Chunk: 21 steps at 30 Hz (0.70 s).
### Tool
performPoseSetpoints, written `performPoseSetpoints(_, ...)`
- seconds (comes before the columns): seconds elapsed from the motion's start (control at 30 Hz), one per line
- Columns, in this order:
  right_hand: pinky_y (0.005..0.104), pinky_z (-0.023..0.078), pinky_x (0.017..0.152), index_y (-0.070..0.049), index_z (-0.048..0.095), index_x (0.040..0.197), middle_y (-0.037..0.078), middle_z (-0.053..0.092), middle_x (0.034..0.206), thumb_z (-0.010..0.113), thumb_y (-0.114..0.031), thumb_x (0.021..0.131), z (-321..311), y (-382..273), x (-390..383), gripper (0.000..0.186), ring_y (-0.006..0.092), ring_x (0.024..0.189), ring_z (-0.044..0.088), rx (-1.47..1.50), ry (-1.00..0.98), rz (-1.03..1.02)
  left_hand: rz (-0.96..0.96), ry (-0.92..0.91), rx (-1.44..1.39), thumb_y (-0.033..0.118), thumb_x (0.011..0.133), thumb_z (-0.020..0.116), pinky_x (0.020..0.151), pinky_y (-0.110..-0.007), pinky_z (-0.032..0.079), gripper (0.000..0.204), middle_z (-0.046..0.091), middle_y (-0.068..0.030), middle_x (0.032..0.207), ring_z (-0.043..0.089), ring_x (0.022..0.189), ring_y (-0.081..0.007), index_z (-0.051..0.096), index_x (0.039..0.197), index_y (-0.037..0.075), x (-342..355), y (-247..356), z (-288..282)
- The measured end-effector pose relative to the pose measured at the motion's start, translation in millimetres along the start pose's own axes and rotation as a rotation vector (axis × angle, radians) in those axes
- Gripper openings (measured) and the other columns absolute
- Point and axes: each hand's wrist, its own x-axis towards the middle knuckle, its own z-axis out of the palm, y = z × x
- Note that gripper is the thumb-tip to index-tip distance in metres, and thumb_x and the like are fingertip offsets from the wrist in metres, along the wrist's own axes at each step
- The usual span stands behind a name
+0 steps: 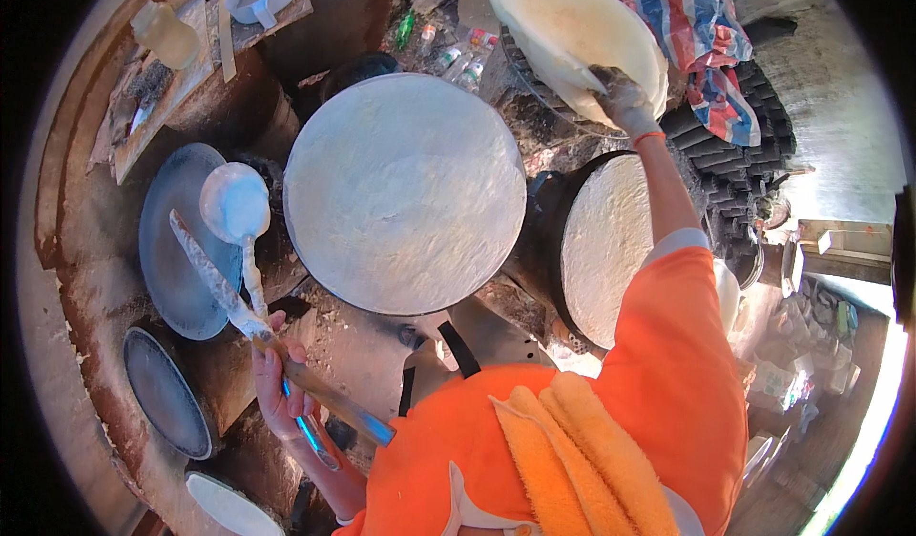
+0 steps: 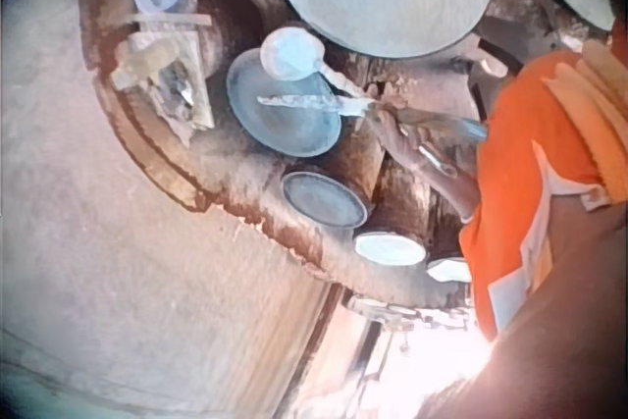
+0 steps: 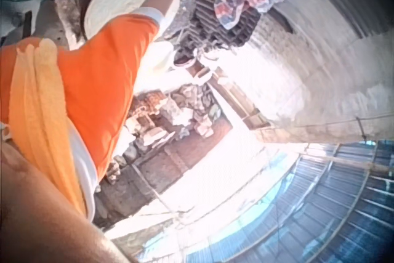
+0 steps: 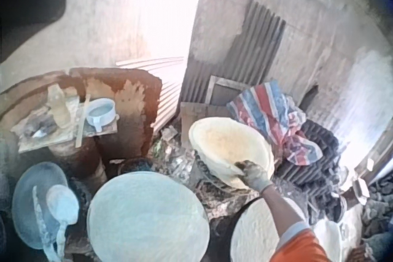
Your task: The person ladles batter onto multiple hot griddles and spreads it into thin, round crepes. They flip the crepes with a spatula and remove finished ones, placing them into a stack while continuing to cook new batches.
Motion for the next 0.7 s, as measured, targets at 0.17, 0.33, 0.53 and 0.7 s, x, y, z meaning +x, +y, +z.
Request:
performPoseSetpoints(0.17,0.0352,0.036,0.096,-0.014,0.042,0.129,0.013,0.045,0.128,0.058,-0.043,0.078,-48,-41,-5,0.061,0.0282,0.117,0.044,-0.046,-0.158,0.042,0.033,-0.005,-0.022,0.012,0.095,0.033,0.027,-0.016,0.034,0.039,0.055,-0.0189,0.086,0.039,0.031,-0.0044,0.023,0.128,-0.005,-3,-2,7)
performPoseSetpoints(0.33,0.0361,0.037,0.095,-0.017,0.037,0.132,0.013,0.044,0.128,0.057,-0.041,0.08,-31,-26,-4,0.061,0.0273,0.116,0.044,-0.076,-0.17,0.019,0.028,-0.023,0.013,0.011,0.095,0.033,0.027,-0.017,0.034,0.039,0.055,-0.0202,0.086,0.039,0.031,-0.0041,0.022,0.128,-0.005,-4,-4,14)
performPoseSetpoints(0.53,0.0381,0.039,0.092,-0.02,0.036,0.132,0.011,0.048,0.125,0.052,-0.022,0.081,-35,-46,-7,0.054,0.0273,0.112,0.049,-0.187,-0.131,0.094,0.025,-0.015,0.049,0.011,0.094,0.035,0.027,-0.017,0.033,0.038,0.056,-0.02,0.085,0.037,0.031,-0.0039,0.025,0.127,-0.005,-9,-8,22)
performPoseSetpoints(0.7,0.0388,0.04,0.09,-0.021,0.039,0.129,0.009,0.051,0.121,0.045,-0.014,0.081,-29,-71,13,0.05,0.0262,0.108,0.052,-0.326,-0.055,0.222,0.009,0.171,0.38,0.01,0.091,0.041,0.029,-0.015,0.028,0.04,0.059,-0.0178,0.079,0.034,0.031,-0.0035,0.03,0.127,-0.002,-8,-8,39)
